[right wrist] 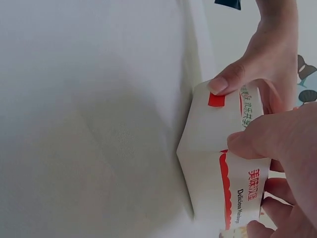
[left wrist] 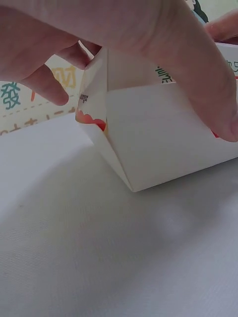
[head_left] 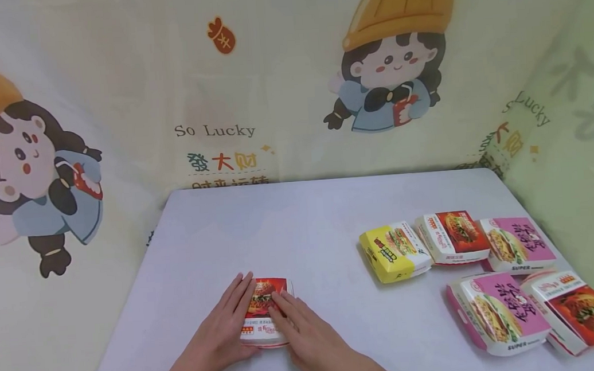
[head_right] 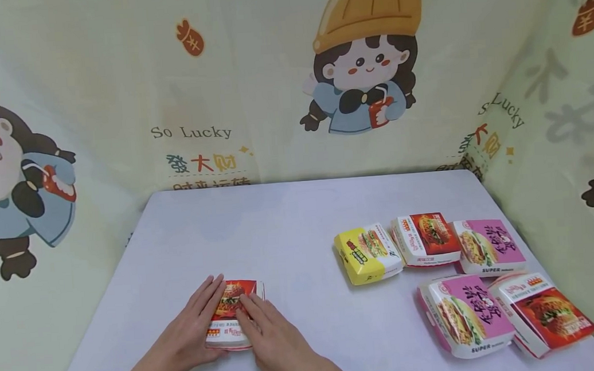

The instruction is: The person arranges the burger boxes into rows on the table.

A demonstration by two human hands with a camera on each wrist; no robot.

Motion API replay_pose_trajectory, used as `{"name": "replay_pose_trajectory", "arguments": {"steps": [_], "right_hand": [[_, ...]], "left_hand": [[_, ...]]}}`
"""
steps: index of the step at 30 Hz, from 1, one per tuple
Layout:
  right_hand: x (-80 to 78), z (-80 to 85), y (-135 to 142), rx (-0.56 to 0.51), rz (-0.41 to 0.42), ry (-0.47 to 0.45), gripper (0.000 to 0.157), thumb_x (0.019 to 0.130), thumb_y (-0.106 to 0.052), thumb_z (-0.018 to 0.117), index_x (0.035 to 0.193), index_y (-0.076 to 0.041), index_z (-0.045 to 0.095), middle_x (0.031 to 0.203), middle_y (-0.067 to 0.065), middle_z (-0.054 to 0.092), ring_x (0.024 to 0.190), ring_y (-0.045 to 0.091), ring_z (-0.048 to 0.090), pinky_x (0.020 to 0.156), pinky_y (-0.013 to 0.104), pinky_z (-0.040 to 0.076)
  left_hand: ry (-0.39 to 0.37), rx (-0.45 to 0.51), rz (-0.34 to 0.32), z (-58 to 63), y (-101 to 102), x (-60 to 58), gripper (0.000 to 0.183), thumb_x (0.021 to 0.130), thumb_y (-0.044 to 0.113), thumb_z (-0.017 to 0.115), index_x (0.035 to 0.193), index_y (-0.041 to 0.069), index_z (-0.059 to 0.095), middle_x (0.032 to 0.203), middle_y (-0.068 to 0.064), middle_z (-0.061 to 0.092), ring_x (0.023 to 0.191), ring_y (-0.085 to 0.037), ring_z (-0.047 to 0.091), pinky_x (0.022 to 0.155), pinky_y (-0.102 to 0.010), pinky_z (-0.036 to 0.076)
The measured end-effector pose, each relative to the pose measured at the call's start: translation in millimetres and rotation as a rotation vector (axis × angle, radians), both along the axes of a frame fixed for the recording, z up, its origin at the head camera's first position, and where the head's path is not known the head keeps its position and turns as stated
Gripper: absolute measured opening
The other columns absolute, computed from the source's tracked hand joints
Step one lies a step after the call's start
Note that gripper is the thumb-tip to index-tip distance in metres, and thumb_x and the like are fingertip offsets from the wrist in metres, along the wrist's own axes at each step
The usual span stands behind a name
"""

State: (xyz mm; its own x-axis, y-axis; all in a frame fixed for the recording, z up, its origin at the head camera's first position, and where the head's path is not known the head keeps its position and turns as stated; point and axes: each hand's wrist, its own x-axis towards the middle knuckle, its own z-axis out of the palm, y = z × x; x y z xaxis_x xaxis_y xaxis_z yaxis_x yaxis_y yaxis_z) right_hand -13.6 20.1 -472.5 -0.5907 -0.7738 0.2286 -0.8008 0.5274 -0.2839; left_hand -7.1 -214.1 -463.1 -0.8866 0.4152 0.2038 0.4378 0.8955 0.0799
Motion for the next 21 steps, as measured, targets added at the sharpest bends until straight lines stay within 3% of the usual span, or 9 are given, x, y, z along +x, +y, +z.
{"name": "replay_pose_trajectory", "arguments": {"steps": [11,21], "right_hand": [[-3.0,-1.2,3,0.025,-0.006,-0.016,0.085,0.086,-0.024,0.077,0.156,-0.012,0.031,0.166,0.007,0.020,0.153,0.024,0.023,0.117,0.045,0.035],[-3.9,4.2,15,0.029,-0.030,-0.015,0.086,0.085,-0.031,0.077,0.155,-0.013,0.032,0.165,0.008,0.024,0.151,0.030,0.025,0.118,0.047,0.034]], "left_hand": [[-0.019,-0.032,0.052,1.4,1,1.7,0.128,0.054,0.061,0.090,0.153,0.005,0.033,0.162,-0.011,0.030,0.148,-0.030,0.029,0.111,-0.040,0.042],[-0.154,-0.002,0.080,10.5,7,2.5,0.134,0.054,0.068,0.087,0.157,0.009,0.026,0.167,-0.007,0.015,0.152,-0.028,0.019,0.118,-0.048,0.035]]}}
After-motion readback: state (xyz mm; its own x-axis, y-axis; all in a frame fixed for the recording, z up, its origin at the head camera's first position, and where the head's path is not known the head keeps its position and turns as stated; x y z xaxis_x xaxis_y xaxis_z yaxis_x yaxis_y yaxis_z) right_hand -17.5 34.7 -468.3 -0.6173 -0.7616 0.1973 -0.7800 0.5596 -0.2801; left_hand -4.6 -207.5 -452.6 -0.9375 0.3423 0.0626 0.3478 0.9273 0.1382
